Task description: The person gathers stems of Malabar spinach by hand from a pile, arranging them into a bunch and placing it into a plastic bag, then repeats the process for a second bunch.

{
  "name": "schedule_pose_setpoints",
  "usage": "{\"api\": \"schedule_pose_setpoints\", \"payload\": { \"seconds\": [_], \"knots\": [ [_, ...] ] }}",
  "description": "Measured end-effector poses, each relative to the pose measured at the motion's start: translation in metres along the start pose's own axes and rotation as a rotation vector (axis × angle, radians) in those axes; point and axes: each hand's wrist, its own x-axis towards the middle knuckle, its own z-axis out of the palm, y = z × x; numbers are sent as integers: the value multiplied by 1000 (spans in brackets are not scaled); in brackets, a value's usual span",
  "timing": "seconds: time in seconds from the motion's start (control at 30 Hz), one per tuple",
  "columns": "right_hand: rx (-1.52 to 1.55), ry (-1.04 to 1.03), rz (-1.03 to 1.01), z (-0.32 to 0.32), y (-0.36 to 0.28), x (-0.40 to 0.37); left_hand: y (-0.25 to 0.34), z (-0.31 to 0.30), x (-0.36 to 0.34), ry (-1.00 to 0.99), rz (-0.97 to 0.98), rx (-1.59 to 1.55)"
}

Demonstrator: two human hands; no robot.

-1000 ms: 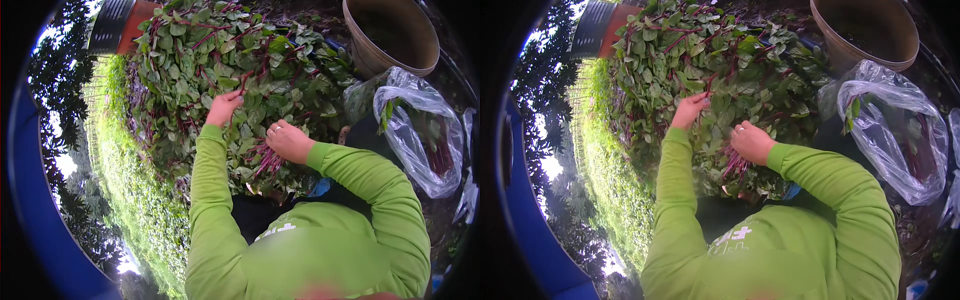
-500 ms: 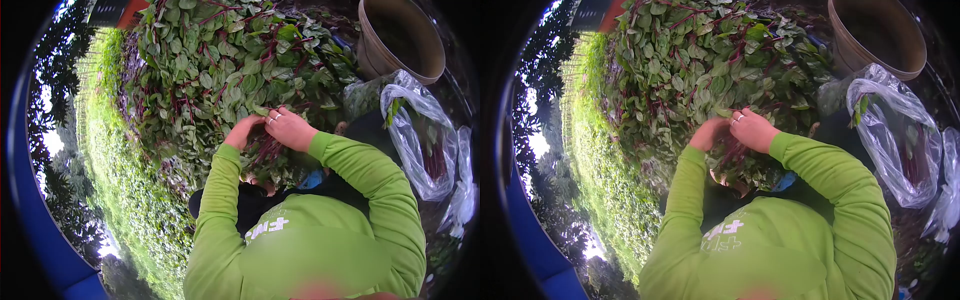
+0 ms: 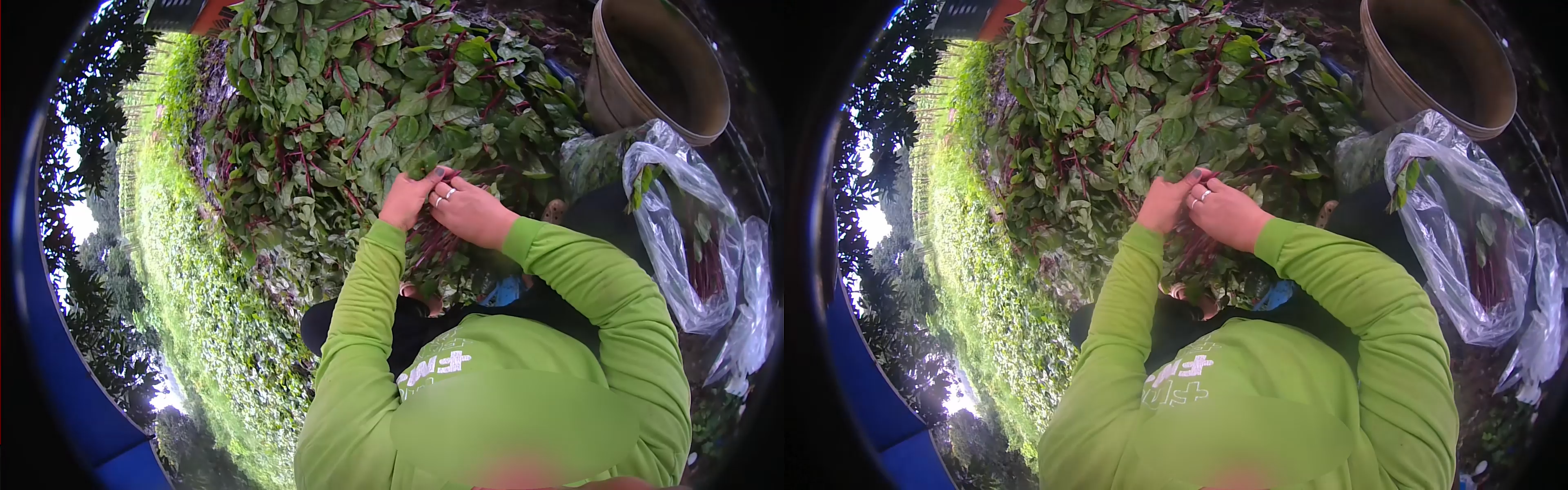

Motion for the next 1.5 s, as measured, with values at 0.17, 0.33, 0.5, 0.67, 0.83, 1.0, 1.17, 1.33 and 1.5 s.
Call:
{"api": "schedule_pose_setpoints", "payload": {
  "seconds": [0.17,0.33,0.5,0.67,0.83,1.0,1.17,1.33,1.5],
  "knots": [
    [-73,41,-49,3,1,-3,-10,6,10,115,204,159],
    [-44,156,-72,12,2,-4,-9,4,9,234,513,725],
    [-55,125,-105,9,2,-2,-3,2,1,299,794,1024],
    [29,56,-88,-2,-5,-4,2,-65,-4,607,693,1500],
    [38,45,-80,-3,-3,-8,1,-197,-88,994,-557,1393],
    [47,71,-74,0,-3,-3,-35,-228,-96,489,-116,1227],
    [43,33,-101,-2,-5,-4,-47,-89,-43,98,544,1056],
    [-14,28,-119,-1,-6,-4,-42,-51,-29,-101,462,1068],
    [4,-3,-110,0,-9,-1,-42,-34,-43,176,749,1444]
  ]
}}
